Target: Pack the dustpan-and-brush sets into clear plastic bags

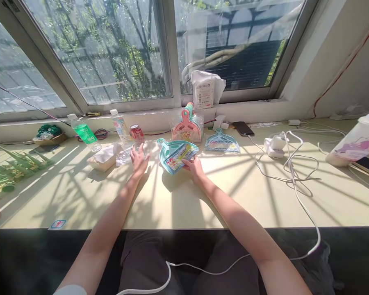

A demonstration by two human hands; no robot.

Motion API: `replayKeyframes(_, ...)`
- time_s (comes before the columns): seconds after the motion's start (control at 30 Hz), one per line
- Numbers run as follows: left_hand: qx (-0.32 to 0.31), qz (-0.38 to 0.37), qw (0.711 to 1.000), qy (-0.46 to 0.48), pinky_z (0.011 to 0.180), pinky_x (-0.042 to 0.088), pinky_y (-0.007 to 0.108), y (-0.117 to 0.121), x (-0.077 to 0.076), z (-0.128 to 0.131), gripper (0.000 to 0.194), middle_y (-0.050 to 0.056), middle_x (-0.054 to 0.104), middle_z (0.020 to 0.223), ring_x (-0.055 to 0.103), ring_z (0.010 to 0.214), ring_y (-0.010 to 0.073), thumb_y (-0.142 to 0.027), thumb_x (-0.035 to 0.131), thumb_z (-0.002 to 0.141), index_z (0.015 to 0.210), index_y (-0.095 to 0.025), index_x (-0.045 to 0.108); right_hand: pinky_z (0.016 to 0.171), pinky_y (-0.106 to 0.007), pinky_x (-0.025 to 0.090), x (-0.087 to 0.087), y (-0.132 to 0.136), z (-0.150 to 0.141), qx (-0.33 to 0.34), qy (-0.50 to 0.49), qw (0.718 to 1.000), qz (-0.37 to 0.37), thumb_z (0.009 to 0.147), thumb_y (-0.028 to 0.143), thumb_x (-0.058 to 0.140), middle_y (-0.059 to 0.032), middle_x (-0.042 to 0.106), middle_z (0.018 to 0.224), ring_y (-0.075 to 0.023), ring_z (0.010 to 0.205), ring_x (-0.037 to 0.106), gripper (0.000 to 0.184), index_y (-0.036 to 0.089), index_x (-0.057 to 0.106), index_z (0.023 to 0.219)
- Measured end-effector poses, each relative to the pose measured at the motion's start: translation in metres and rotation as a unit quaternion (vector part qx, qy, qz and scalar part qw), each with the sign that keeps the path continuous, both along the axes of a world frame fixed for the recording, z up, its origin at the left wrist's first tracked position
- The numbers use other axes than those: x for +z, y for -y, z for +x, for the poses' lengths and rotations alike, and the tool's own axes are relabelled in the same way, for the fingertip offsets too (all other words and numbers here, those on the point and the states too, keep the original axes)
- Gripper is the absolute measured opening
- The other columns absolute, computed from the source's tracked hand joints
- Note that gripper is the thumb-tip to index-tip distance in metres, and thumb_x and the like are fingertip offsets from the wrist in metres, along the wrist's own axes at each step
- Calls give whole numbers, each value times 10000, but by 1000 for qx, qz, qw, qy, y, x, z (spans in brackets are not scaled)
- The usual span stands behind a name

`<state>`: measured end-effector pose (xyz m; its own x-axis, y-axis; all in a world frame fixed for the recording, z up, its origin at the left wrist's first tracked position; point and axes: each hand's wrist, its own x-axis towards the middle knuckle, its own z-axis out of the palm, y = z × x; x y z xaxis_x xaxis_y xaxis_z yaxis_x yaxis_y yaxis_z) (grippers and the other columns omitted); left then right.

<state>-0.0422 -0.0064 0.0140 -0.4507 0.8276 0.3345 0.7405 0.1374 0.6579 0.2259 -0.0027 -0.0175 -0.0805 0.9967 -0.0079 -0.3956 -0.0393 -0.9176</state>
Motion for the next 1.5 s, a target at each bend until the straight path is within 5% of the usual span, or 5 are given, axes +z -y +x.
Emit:
replayKeyframes(0.27, -24, -107, 987, -114, 1335, 310, 621, 2, -5, -22, 241, 228, 836, 1055, 764, 1214, 420, -186, 618, 999, 988, -122, 850, 811, -403, 734, -2, 2, -3, 32, 30, 999, -15, 726, 198, 893, -40, 849, 921, -273, 865, 845, 454, 265, 610, 1074)
replayKeyframes(0.43, -32, -15, 989, -145, 1418, 104, 614, 5, -11, -11, 311, 186, 849, 1094, 752, 1253, 415, -38, 691, 890, 1123, -154, 862, 854, -452, 736, -3, 1, -3, 35, 52, 997, -55, 745, 112, 851, -46, 845, 896, -282, 850, 845, 437, 249, 622, 1091)
replayKeyframes(0.63, -7, -21, 993, -120, 1181, 523, 522, 6, -3, -8, 394, 177, 842, 1232, 747, 1258, 377, -53, 636, 941, 1242, -192, 849, 861, -438, 735, 3, 2, -1, 60, 45, 995, -70, 758, 80, 817, -57, 855, 940, -275, 865, 847, 385, 233, 655, 1072)
replayKeyframes(1.0, -203, 135, 967, -74, 988, 630, 432, 5, -11, 17, 290, 66, 870, 1113, 815, 1051, 290, -164, 659, 969, 1190, -257, 823, 1040, -527, 694, -4, 3, 0, 87, 31, 995, -36, 749, 168, 888, -96, 866, 1037, -344, 1100, 834, 316, 229, 718, 1009)
replayKeyframes(1.5, -142, 126, 982, -20, 1420, 148, 571, 23, 14, 45, 331, 39, 846, 1285, 702, 1348, 308, -137, 640, 990, 1207, -299, 829, 1010, -504, 703, 5, 10, -5, 40, 1, 999, -22, 740, 187, 896, -88, 859, 1027, -330, 1058, 831, 302, 219, 719, 982)
